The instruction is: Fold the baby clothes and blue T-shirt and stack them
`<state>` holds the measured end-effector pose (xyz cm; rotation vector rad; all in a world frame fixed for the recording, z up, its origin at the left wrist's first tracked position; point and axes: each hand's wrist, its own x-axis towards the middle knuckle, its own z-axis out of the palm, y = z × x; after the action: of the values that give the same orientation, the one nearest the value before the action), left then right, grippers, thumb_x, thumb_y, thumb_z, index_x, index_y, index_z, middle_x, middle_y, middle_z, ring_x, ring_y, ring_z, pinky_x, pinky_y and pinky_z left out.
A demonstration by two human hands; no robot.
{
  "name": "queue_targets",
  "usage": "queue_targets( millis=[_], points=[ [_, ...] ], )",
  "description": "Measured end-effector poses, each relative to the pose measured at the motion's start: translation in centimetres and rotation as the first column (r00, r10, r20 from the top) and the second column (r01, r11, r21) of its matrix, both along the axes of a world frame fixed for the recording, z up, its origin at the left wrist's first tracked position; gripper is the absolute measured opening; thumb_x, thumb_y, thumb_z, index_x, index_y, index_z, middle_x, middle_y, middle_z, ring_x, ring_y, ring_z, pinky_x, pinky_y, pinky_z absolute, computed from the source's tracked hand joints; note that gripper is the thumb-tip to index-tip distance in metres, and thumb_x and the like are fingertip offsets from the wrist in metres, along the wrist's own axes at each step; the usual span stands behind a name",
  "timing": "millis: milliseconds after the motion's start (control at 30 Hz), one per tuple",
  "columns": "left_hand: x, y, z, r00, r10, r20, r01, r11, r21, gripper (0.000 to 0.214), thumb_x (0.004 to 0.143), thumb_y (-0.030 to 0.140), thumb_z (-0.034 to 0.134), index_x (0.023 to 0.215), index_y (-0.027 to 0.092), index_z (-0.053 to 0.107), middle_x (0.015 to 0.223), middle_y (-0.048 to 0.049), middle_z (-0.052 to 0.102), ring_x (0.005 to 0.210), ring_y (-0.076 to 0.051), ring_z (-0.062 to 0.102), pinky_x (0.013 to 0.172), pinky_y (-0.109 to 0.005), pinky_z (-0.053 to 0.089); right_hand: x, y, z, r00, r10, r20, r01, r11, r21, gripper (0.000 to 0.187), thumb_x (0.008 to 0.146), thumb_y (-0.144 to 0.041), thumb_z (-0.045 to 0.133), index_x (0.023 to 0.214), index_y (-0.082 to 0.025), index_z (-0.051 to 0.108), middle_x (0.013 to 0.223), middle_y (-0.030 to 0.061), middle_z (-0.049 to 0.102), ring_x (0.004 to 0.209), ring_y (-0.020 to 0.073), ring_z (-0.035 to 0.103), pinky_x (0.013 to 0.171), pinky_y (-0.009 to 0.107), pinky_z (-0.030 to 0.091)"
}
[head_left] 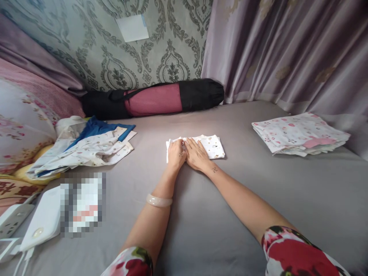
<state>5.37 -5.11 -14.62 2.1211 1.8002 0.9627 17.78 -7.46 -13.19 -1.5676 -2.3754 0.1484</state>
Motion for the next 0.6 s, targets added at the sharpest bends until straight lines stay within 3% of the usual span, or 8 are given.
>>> queue_targets(
  millis=[267,467,600],
  points=[
    [0.4,-0.6,-0.1,0.998,-0.038,-0.057,0.041,0.998,0.052,0.024,0.093,0.019,0.039,0.106,0.019,0.06,0.109,-0.0128,0.069,0.107,-0.027,0.061,0.098,-0.044,0.043,1.1,0.1,0.4,0.993,-0.113,-0.032,0.113,0.993,0.012,0.056,0.1,-0.03,0.024,0.149,-0.007,0.037,0.157,0.0138,0.032,0.147,0.0251,0.023,0.12,0.044,0.012],
    [1.3,-1.3,-0.1,0.986,-0.082,-0.148,0.09,0.995,0.044,0.03,0.097,0.029,0.038,0.119,0.02,0.057,0.134,-0.0141,0.059,0.13,-0.03,0.05,0.106,-0.048,0.038,2.6,0.6,0.1,0.984,-0.177,-0.009,0.177,0.984,0.018,0.056,0.1,-0.031,0.025,0.148,-0.006,0.038,0.157,0.0159,0.032,0.147,0.0268,0.023,0.12,0.045,0.011],
    [1.5,-1.2,-0.5,0.982,-0.09,-0.167,0.096,0.995,0.025,0.035,0.097,0.033,0.041,0.125,0.019,0.056,0.14,-0.0145,0.055,0.136,-0.032,0.043,0.112,-0.053,0.031,2.8,0.8,-0.5,0.984,-0.176,-0.003,0.176,0.984,0.005,0.055,0.1,-0.03,0.026,0.148,-0.006,0.039,0.156,0.0152,0.034,0.146,0.0265,0.025,0.119,0.045,0.012]
  ],
)
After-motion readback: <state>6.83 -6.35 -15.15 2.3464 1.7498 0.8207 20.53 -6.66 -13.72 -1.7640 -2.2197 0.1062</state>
